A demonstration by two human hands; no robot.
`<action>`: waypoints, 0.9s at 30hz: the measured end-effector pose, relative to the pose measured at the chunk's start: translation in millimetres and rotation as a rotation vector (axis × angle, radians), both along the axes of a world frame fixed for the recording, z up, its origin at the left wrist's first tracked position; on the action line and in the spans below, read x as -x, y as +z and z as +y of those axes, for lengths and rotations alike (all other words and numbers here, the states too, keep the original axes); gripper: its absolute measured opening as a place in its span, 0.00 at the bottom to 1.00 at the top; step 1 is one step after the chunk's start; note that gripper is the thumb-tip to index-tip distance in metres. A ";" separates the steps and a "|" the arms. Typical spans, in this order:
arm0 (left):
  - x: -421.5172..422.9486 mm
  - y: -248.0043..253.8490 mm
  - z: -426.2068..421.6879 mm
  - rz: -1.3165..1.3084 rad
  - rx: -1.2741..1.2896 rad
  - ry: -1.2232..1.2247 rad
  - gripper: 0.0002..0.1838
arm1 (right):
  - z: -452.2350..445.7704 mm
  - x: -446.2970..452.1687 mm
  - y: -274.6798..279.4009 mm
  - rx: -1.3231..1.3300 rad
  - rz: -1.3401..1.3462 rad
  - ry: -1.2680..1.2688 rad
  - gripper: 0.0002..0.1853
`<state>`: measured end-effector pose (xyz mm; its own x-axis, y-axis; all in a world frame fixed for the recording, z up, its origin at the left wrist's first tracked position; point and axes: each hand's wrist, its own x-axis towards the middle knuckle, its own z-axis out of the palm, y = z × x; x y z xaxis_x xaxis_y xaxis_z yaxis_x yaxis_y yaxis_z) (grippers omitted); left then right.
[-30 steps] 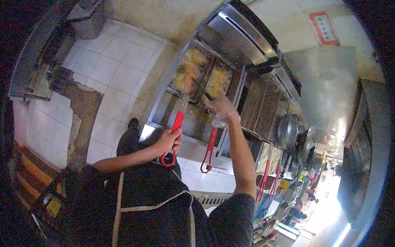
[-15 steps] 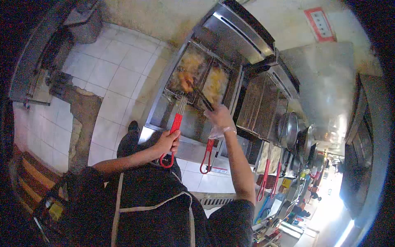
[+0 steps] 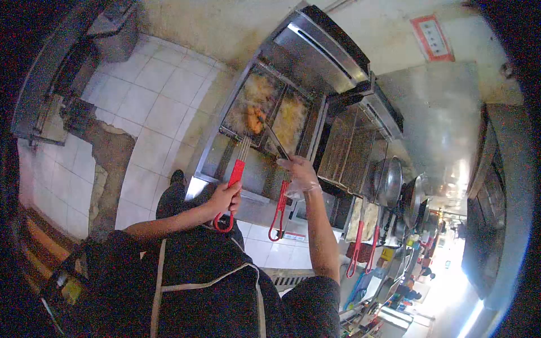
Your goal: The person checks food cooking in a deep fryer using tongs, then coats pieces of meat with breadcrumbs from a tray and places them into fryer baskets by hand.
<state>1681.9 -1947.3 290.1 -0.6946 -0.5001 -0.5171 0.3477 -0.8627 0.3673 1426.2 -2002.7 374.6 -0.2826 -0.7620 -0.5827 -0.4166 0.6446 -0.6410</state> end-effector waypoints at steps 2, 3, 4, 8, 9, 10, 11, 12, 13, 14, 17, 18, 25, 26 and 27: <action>-2.3 -2.7 -0.3 0.008 -0.019 0.009 0.16 | 2.1 1.9 0.9 -0.058 -0.091 -0.073 0.28; -3.0 -3.3 -0.4 0.018 -0.017 0.002 0.16 | 4.7 8.7 3.1 -0.084 -0.289 -0.140 0.28; -3.0 -3.8 -0.5 0.029 -0.018 -0.002 0.16 | 7.2 13.3 4.0 -0.113 -0.486 -0.204 0.27; -1.3 -3.2 2.3 0.034 -0.032 -0.004 0.16 | 23.7 -1.6 5.6 0.010 -0.498 -0.337 0.25; -0.4 -3.6 2.5 0.031 -0.028 0.002 0.16 | 23.2 -1.8 6.1 0.024 -0.525 -0.362 0.25; -0.1 -4.3 0.2 0.026 -0.020 0.014 0.16 | 18.8 -2.8 5.8 0.039 -0.555 -0.380 0.24; -0.9 -2.5 -1.3 0.023 -0.022 0.014 0.16 | 15.5 -8.5 7.5 0.037 -0.557 -0.380 0.24; -1.1 -0.9 -2.2 0.022 -0.013 0.023 0.16 | 13.1 -15.2 10.1 0.030 -0.507 -0.359 0.25; -1.9 1.0 0.2 0.021 -0.006 0.021 0.15 | 16.1 -18.5 11.4 0.025 -0.456 -0.349 0.25; -2.6 2.3 0.9 0.021 -0.002 0.009 0.15 | 16.8 -14.2 6.8 0.031 -0.457 -0.359 0.25; -5.5 5.1 -3.4 0.027 -0.023 0.007 0.14 | 10.4 -9.0 -0.8 0.059 -0.340 -0.325 0.22; -6.4 4.4 -4.0 0.020 -0.014 0.002 0.14 | 14.1 -13.6 4.3 0.098 -0.375 -0.359 0.21; -6.1 1.3 -2.6 0.068 -0.021 0.007 0.14 | 16.1 -20.8 41.4 0.173 -0.259 -0.296 0.22; -6.3 1.6 -2.9 0.069 -0.020 0.008 0.14 | 14.9 -17.6 45.3 0.147 -0.229 -0.219 0.19; -6.7 1.9 -2.7 0.066 -0.011 0.010 0.15 | 15.9 -18.6 46.3 0.146 -0.227 -0.216 0.19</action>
